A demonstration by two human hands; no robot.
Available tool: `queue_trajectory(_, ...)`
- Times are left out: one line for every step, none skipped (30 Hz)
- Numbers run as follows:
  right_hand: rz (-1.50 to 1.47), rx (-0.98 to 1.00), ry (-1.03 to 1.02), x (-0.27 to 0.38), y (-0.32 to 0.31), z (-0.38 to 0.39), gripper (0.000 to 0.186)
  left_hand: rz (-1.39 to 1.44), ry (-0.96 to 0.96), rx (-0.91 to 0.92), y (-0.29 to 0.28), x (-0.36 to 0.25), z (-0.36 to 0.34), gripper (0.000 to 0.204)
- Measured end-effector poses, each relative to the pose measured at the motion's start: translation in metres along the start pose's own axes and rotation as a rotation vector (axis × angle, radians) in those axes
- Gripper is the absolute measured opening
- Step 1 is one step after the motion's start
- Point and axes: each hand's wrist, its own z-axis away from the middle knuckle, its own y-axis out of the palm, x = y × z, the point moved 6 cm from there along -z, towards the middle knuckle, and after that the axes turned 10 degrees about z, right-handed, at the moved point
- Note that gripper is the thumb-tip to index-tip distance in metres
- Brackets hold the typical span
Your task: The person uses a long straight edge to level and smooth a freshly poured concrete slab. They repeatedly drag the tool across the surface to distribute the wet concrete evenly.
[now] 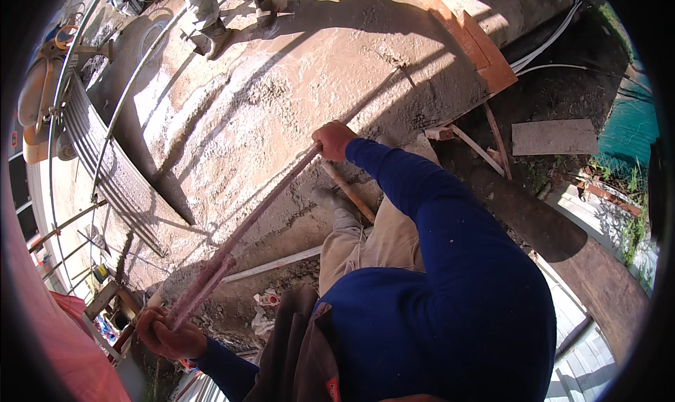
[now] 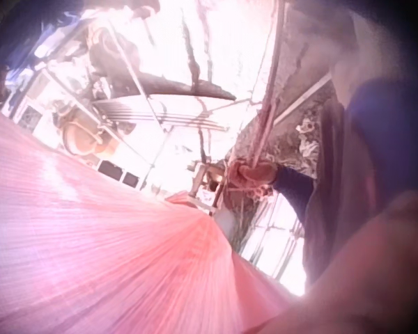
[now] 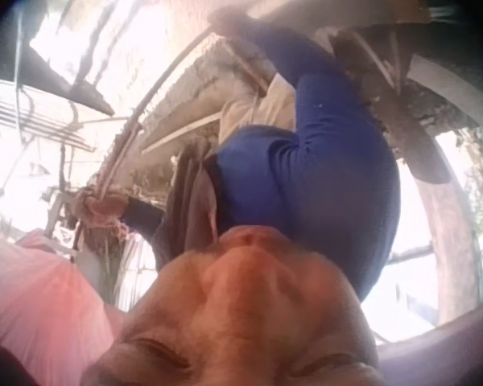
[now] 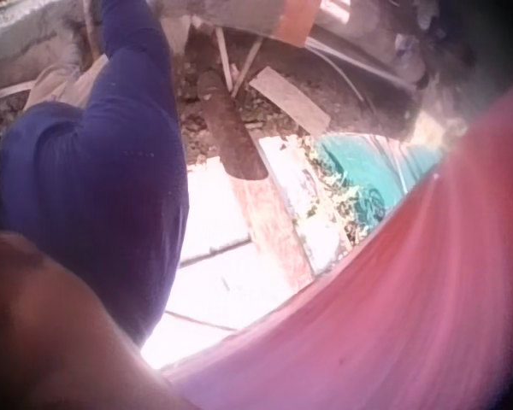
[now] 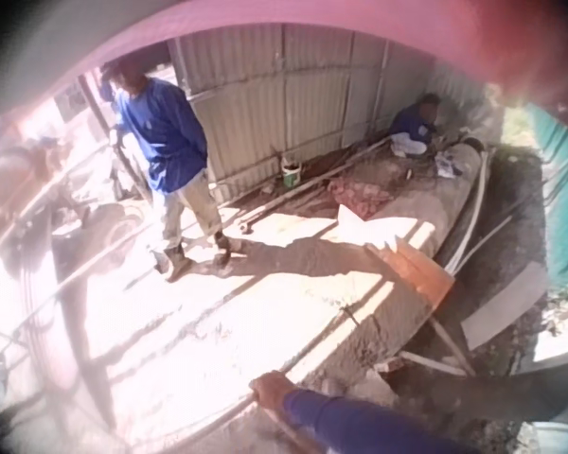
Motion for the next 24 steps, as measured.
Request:
queue_trajectory(-0.029, -0.023, 0.034, 0.001, 0.004, 0.017, 0.011, -0.035, -0.003, 0.019, -0.002, 0.004, -0.005, 0.017)
queue_trajectory(-0.033, -0.015, 0.097, -0.005, 0.015, 0.034, 0.010, -0.054, -0.003, 0.042, 0.000, 0.011, -0.013, 0.017)
queue_trajectory(-0.055, -0.035, 0.112, 0.000, 0.016, 0.046, 0.011, -0.084, -0.005, 0.065, -0.002, 0.014, -0.018, 0.018)
queue_trajectory(-0.076, -0.056, 0.126, 0.005, 0.015, 0.057, 0.012, 0.010, 0.018, 0.091, -0.007, 0.015, -0.018, 0.018)
queue_trajectory(-0.089, -0.076, 0.144, 0.011, 0.011, 0.069, 0.013, -0.042, 0.028, 0.102, -0.009, 0.015, -0.021, 0.018)
queue_trajectory(-0.013, -0.080, 0.135, 0.025, 0.006, 0.081, 0.013, -0.110, 0.039, 0.120, -0.012, 0.008, -0.030, 0.018)
queue_trajectory(-0.050, -0.059, 0.149, 0.033, 0.020, 0.095, 0.013, -0.177, 0.050, 0.137, -0.016, 0.006, -0.036, 0.019)
queue_trajectory(-0.077, -0.051, 0.163, 0.037, 0.033, 0.108, 0.013, -0.213, 0.105, 0.180, -0.020, 0.004, -0.040, 0.019)
queue_trajectory(-0.103, -0.044, 0.178, 0.043, 0.038, 0.119, 0.014, -0.247, 0.159, 0.220, -0.022, 0.002, -0.043, 0.019)
queue_trajectory(-0.099, -0.020, 0.153, 0.048, 0.040, 0.129, 0.013, -0.266, 0.185, 0.247, -0.024, -0.002, -0.044, 0.019)
queue_trajectory(-0.107, -0.016, 0.163, 0.049, 0.036, 0.130, 0.013, -0.287, 0.209, 0.278, -0.023, -0.008, -0.045, 0.019)
queue_trajectory(-0.116, -0.012, 0.174, 0.050, 0.031, 0.128, 0.013, -0.267, 0.186, 0.269, -0.029, -0.011, -0.048, 0.020)
queue_trajectory(-0.126, -0.007, 0.186, 0.052, 0.025, 0.127, 0.013, -0.248, 0.163, 0.260, -0.039, -0.014, -0.051, 0.020)
queue_trajectory(-0.145, -0.012, 0.161, 0.058, 0.012, 0.127, 0.013, -0.197, 0.135, 0.231, -0.046, -0.019, -0.054, 0.021)
queue_trajectory(-0.162, -0.015, 0.138, 0.063, -0.004, 0.127, 0.013, -0.148, 0.104, 0.203, -0.054, -0.025, -0.057, 0.022)
queue_trajectory(-0.180, -0.018, 0.116, 0.066, -0.019, 0.129, 0.013, -0.069, 0.069, 0.158, -0.062, -0.031, -0.062, 0.022)
queue_trajectory(-0.165, -0.050, 0.111, 0.065, -0.033, 0.134, 0.013, 0.014, 0.031, 0.116, -0.067, -0.034, -0.065, 0.023)
queue_trajectory(-0.154, -0.084, 0.098, 0.063, -0.046, 0.133, 0.014, 0.147, 0.025, 0.127, -0.057, -0.041, -0.065, 0.024)
queue_trajectory(-0.145, -0.117, 0.084, 0.057, -0.056, 0.132, 0.015, 0.116, 0.049, 0.163, -0.047, -0.040, -0.059, 0.024)
queue_trajectory(-0.127, -0.121, 0.123, 0.040, -0.054, 0.130, 0.014, 0.081, 0.077, 0.202, -0.036, -0.037, -0.051, 0.024)
queue_trajectory(-0.110, -0.123, 0.161, 0.017, -0.046, 0.131, 0.014, 0.079, 0.105, 0.230, -0.022, -0.034, -0.042, 0.023)
queue_trajectory(-0.090, -0.200, 0.162, -0.007, -0.041, 0.136, 0.017, 0.092, 0.129, 0.260, -0.003, -0.027, -0.033, 0.023)
queue_trajectory(-0.071, -0.274, 0.154, -0.026, -0.039, 0.142, 0.024, 0.147, 0.118, 0.272, 0.026, -0.030, -0.020, 0.022)
queue_trajectory(-0.076, -0.233, 0.176, -0.045, -0.030, 0.146, 0.023, 0.204, 0.112, 0.279, 0.055, -0.033, -0.008, 0.022)
